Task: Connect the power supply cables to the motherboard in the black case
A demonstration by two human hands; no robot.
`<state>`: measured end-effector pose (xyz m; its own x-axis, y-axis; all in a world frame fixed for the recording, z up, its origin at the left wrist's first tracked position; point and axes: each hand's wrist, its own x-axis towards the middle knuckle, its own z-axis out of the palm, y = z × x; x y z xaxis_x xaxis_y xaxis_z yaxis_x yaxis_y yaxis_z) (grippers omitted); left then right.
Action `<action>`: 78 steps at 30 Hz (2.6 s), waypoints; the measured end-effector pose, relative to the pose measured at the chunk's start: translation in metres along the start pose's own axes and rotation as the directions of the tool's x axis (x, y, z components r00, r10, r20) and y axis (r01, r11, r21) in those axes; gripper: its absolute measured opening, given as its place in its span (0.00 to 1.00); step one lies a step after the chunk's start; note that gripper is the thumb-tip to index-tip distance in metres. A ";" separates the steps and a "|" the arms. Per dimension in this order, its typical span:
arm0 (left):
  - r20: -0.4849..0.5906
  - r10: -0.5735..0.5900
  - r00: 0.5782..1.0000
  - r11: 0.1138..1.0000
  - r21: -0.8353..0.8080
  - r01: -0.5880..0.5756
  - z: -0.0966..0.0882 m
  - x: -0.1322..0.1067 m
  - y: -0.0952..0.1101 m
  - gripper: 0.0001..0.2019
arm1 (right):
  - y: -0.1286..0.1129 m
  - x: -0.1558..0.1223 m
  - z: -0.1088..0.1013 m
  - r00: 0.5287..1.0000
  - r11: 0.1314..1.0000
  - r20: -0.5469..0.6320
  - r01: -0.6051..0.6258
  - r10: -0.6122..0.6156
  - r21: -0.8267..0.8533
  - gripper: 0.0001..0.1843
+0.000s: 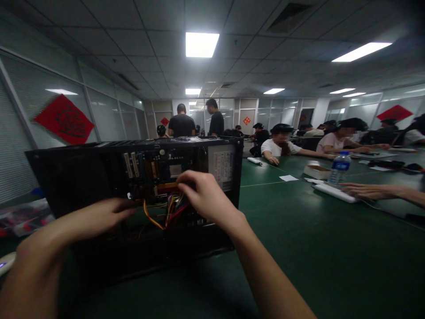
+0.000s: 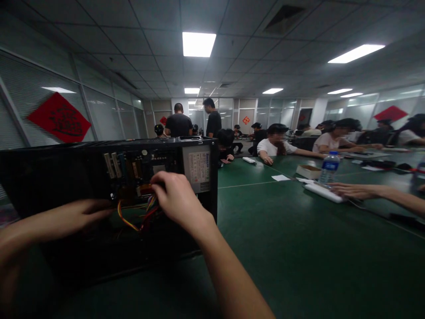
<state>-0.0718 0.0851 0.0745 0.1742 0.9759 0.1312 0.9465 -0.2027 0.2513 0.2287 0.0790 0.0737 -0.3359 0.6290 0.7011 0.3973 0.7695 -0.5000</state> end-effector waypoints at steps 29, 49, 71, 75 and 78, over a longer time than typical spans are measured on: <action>0.165 0.339 0.926 0.938 -0.128 -0.321 0.051 0.026 0.084 0.25 | -0.053 -0.044 -0.101 0.637 0.914 -0.767 0.352 -0.078 0.200 0.08; -0.184 0.413 0.892 0.625 -0.656 -0.424 0.018 -0.015 0.122 0.26 | -0.048 -0.034 -0.083 0.922 0.903 -0.334 0.301 -0.194 0.307 0.03; -0.550 0.376 0.745 0.715 -0.339 -0.611 0.016 -0.045 0.136 0.26 | -0.015 -0.008 -0.039 0.995 0.752 0.090 -0.021 -0.051 0.659 0.19; -0.571 0.340 0.747 0.670 -0.410 -0.618 0.018 -0.042 0.136 0.24 | -0.015 -0.009 -0.036 0.995 0.735 0.099 -0.049 -0.025 0.677 0.20; -0.549 0.328 0.769 0.680 -0.428 -0.596 0.017 -0.042 0.136 0.25 | -0.013 -0.008 -0.033 0.996 0.745 0.091 -0.052 -0.011 0.665 0.20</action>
<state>0.0544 0.0177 0.0869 0.2954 0.6396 0.7097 0.4237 -0.7535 0.5027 0.2543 0.0604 0.0919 -0.4165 0.6278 0.6576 -0.2540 0.6142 -0.7472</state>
